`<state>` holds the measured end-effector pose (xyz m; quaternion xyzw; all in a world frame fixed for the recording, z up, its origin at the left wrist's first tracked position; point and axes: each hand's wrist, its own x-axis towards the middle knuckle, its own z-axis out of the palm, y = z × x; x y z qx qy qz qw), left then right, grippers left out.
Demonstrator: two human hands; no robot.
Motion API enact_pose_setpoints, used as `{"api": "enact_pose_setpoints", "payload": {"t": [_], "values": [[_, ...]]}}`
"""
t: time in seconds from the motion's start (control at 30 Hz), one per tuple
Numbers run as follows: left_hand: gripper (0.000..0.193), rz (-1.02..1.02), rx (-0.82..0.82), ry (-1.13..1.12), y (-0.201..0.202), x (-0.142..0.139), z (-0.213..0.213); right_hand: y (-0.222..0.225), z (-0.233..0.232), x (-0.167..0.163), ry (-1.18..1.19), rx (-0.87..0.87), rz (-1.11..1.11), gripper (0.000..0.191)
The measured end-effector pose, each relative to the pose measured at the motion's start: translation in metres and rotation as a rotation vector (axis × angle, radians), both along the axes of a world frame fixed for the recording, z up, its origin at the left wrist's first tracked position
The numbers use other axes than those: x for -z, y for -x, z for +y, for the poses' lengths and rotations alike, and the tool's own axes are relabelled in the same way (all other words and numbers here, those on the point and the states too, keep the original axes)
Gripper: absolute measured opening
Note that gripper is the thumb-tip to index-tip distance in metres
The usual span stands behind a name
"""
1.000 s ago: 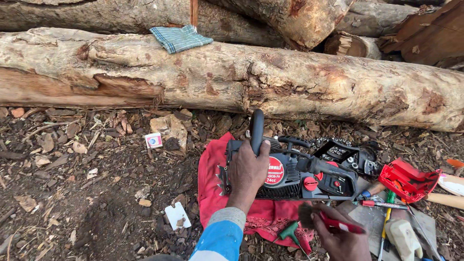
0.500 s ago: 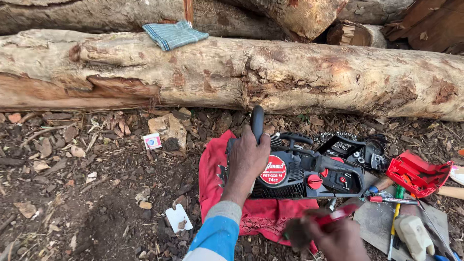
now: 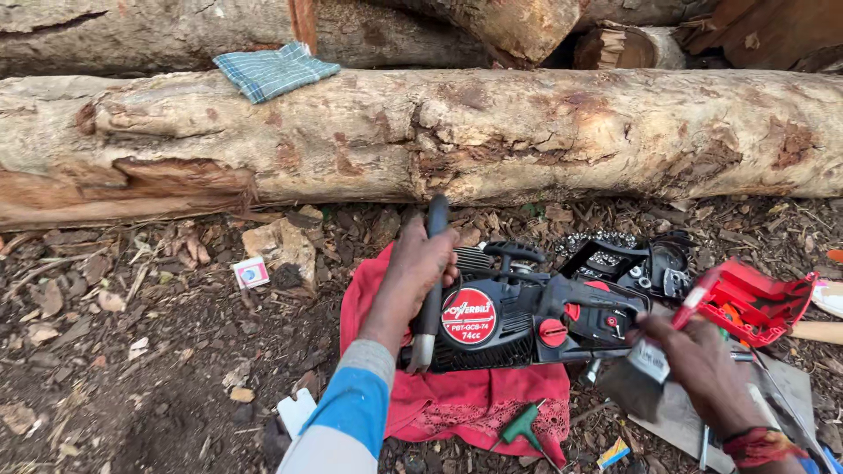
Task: The person is repairing a chainsaw engine outdoors. They use a brush to clean the engine area, then use a socket wrench to remove a bolt and a small metal part. After cleaning the part with the brush, they reinsert it into the engine.
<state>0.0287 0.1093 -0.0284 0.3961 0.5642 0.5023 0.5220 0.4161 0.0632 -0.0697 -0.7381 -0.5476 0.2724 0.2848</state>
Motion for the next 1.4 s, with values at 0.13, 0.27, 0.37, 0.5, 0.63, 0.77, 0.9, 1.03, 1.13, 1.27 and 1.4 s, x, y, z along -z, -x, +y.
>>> {"api": "enact_pose_setpoints", "payload": {"t": [0.13, 0.27, 0.37, 0.5, 0.63, 0.77, 0.9, 1.03, 1.13, 1.27, 1.4], "values": [[0.02, -0.217, 0.085, 0.07, -0.001, 0.007, 0.015, -0.033, 0.013, 0.048, 0.153, 0.159, 0.396, 0.029], [0.028, -0.313, 0.106, 0.119, 0.002, 0.01, 0.013, -0.047, 0.022, 0.081, 0.283, 0.368, 0.717, 0.028], [0.033, -0.301, 0.072, 0.15, 0.0, 0.003, 0.009, -0.054, 0.032, 0.089, 0.306, 0.416, 0.818, 0.023], [0.037, -0.263, 0.036, 0.144, -0.006, -0.016, -0.005, -0.056, 0.037, 0.101, 0.191, 0.362, 0.916, 0.021], [0.044, -0.18, -0.005, 0.134, -0.011, -0.04, -0.025, -0.058, 0.037, 0.109, 0.132, 0.474, 0.978, 0.022], [0.06, -0.081, -0.021, -0.017, -0.009, -0.062, -0.04, -0.053, 0.041, 0.103, 0.01, 0.425, 0.933, 0.018], [0.062, 0.143, -0.037, -0.185, -0.005, -0.063, -0.06, -0.027, 0.038, 0.096, 0.025, 0.263, 0.966, 0.019], [0.051, 0.277, -0.051, -0.383, 0.005, -0.035, -0.088, -0.005, 0.023, 0.085, 0.331, 0.16, 0.908, 0.023], [0.06, 0.226, -0.071, -0.298, 0.019, -0.011, -0.098, -0.01, 0.014, 0.055, 0.256, -0.097, 0.466, 0.032], [0.068, 0.227, -0.076, -0.17, 0.02, 0.009, -0.117, -0.007, 0.007, 0.009, 0.099, 0.054, 0.66, 0.042], [0.079, 0.528, -0.118, -0.116, 0.022, -0.003, -0.127, 0.006, -0.007, -0.016, 0.096, 0.117, 0.784, 0.049]]}}
